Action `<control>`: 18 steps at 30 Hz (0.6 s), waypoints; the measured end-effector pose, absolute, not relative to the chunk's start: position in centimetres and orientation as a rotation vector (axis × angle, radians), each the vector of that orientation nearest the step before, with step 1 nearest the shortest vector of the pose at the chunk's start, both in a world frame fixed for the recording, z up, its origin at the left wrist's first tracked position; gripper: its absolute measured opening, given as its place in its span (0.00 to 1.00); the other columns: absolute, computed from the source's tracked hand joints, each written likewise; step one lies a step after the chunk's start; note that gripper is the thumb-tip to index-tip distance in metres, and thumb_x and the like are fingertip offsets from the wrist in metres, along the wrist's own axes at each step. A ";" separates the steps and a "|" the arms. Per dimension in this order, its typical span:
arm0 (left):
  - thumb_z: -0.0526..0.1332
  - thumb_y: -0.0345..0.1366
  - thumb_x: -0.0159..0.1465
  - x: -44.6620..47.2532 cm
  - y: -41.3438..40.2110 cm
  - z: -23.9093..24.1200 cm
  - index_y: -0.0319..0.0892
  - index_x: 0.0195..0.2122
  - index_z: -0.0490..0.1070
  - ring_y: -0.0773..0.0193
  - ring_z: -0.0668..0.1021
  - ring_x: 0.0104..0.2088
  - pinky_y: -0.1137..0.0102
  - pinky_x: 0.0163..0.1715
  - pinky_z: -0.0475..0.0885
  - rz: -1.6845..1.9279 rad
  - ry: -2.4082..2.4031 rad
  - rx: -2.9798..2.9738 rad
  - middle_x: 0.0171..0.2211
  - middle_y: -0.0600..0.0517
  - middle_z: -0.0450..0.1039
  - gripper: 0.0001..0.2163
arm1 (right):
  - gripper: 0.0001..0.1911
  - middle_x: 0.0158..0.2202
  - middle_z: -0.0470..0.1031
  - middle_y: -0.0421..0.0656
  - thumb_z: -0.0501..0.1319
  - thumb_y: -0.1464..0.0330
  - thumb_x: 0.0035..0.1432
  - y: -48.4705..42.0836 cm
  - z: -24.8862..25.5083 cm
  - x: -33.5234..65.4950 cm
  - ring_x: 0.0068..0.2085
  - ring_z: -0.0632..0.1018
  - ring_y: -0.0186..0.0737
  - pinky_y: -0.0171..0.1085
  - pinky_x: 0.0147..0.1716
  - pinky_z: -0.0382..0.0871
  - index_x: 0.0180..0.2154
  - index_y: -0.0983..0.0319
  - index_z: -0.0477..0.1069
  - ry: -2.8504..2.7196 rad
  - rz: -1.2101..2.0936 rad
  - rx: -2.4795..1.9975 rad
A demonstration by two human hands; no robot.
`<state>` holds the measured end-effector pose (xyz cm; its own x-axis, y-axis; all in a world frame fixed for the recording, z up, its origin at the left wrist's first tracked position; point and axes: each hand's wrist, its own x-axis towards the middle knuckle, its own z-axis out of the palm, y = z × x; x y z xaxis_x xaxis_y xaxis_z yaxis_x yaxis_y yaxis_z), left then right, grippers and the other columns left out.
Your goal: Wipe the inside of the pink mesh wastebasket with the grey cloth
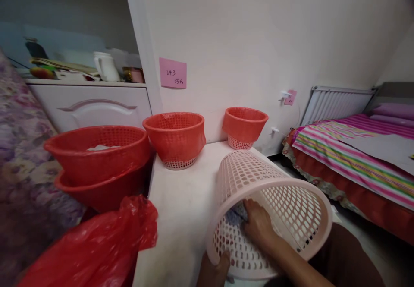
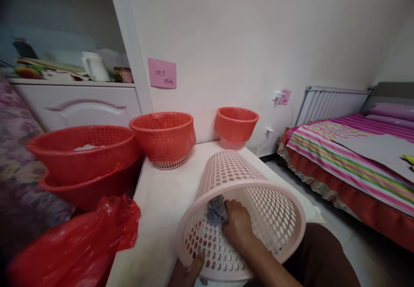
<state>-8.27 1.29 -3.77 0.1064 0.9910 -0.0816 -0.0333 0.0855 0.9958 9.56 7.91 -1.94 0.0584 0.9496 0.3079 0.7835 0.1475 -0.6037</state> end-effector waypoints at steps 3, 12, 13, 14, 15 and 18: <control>0.59 0.48 0.59 -8.3 1.1 -2.8 0.35 0.43 0.73 0.52 0.80 0.39 0.64 0.38 0.76 1.206 1.190 1.191 0.36 0.43 0.80 0.20 | 0.34 0.48 0.76 0.53 0.58 0.81 0.32 3.1 -2.8 10.3 0.50 0.75 0.60 0.53 0.52 0.66 0.47 0.61 0.74 -1.853 0.406 -1.668; 0.60 0.51 0.57 -11.7 1.7 0.5 0.35 0.45 0.75 0.52 0.80 0.28 0.61 0.31 0.77 1.207 1.447 1.190 0.24 0.48 0.78 0.24 | 0.26 0.44 0.76 0.46 0.55 0.77 0.40 2.9 0.7 9.5 0.49 0.74 0.50 0.47 0.51 0.67 0.43 0.59 0.75 -1.854 0.721 -1.179; 0.61 0.50 0.56 -11.7 1.7 0.6 0.35 0.46 0.74 0.51 0.81 0.32 0.61 0.34 0.77 1.234 1.457 1.188 0.28 0.47 0.80 0.24 | 0.26 0.43 0.76 0.46 0.54 0.77 0.39 4.3 1.3 9.3 0.48 0.74 0.50 0.48 0.51 0.67 0.42 0.60 0.75 -1.831 0.672 -1.156; 0.62 0.49 0.56 -11.7 1.7 0.5 0.35 0.48 0.74 0.49 0.81 0.36 0.60 0.38 0.77 1.264 1.466 1.189 0.32 0.45 0.81 0.25 | 0.26 0.42 0.76 0.46 0.53 0.78 0.39 5.7 1.8 9.1 0.48 0.74 0.50 0.49 0.51 0.66 0.42 0.60 0.75 -1.793 0.619 -1.140; 0.63 0.48 0.55 -11.5 1.7 0.4 0.35 0.48 0.73 0.48 0.81 0.41 0.59 0.42 0.76 1.293 1.466 1.192 0.36 0.43 0.81 0.25 | 0.26 0.43 0.76 0.47 0.53 0.78 0.39 7.3 2.2 8.8 0.49 0.73 0.50 0.50 0.52 0.65 0.42 0.60 0.75 -1.738 0.567 -1.134; 0.65 0.44 0.52 -10.5 1.9 -0.5 0.37 0.46 0.74 0.46 0.76 0.52 0.58 0.50 0.73 1.284 1.421 1.183 0.43 0.41 0.79 0.23 | 0.25 0.49 0.75 0.46 0.55 0.75 0.44 12.0 2.8 8.2 0.55 0.71 0.52 0.54 0.57 0.61 0.46 0.59 0.73 -1.558 0.468 -1.150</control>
